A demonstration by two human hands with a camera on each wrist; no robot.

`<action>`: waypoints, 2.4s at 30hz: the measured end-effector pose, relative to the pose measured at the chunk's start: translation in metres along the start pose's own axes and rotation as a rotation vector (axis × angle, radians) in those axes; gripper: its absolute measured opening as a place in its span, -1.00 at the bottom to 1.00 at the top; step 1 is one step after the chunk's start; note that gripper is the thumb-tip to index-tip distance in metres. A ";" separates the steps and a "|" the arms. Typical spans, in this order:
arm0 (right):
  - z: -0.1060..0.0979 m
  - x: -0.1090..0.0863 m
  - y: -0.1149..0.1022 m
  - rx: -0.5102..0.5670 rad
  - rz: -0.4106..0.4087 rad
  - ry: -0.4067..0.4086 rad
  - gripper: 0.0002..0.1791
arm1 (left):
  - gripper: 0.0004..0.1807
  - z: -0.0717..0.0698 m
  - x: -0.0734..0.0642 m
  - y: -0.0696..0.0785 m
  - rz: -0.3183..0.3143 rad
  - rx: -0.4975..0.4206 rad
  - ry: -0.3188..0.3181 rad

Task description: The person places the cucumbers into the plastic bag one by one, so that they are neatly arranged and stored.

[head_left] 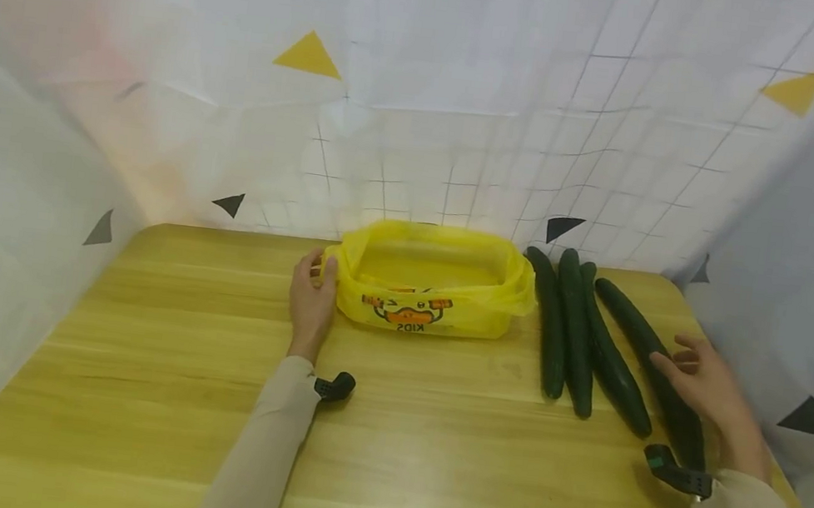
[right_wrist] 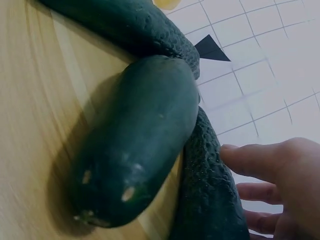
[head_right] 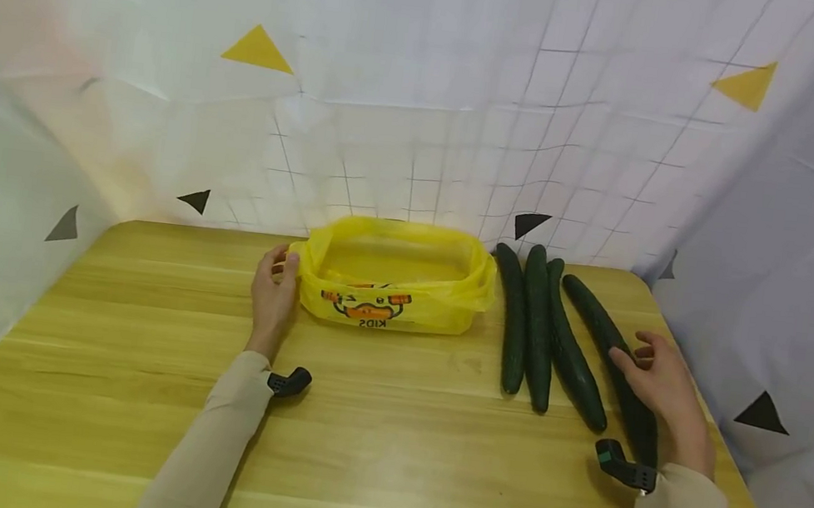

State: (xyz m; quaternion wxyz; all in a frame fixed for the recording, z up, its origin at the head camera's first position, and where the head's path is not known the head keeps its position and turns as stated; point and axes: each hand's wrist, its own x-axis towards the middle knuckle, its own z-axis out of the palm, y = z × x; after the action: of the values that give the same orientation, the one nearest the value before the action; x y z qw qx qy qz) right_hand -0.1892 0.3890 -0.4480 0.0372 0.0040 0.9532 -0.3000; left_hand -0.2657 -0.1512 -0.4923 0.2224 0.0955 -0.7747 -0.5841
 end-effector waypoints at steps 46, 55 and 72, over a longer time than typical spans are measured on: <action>0.007 0.001 0.003 -0.085 0.048 0.065 -0.22 | -0.53 -0.003 0.002 0.001 0.011 -0.077 -0.010; 0.001 0.001 -0.007 -0.015 0.037 0.142 -0.24 | -0.56 -0.004 0.002 0.002 0.019 -0.084 -0.006; -0.016 -0.014 -0.053 0.104 0.047 0.352 -0.23 | -0.54 -0.002 0.003 -0.002 -0.028 -0.044 -0.043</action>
State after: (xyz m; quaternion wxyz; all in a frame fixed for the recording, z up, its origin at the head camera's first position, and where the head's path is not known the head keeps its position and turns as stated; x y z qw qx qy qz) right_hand -0.1779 0.3553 -0.4034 -0.1233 0.0804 0.9279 -0.3426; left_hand -0.2672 -0.1543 -0.4928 0.1999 0.0888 -0.7649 -0.6059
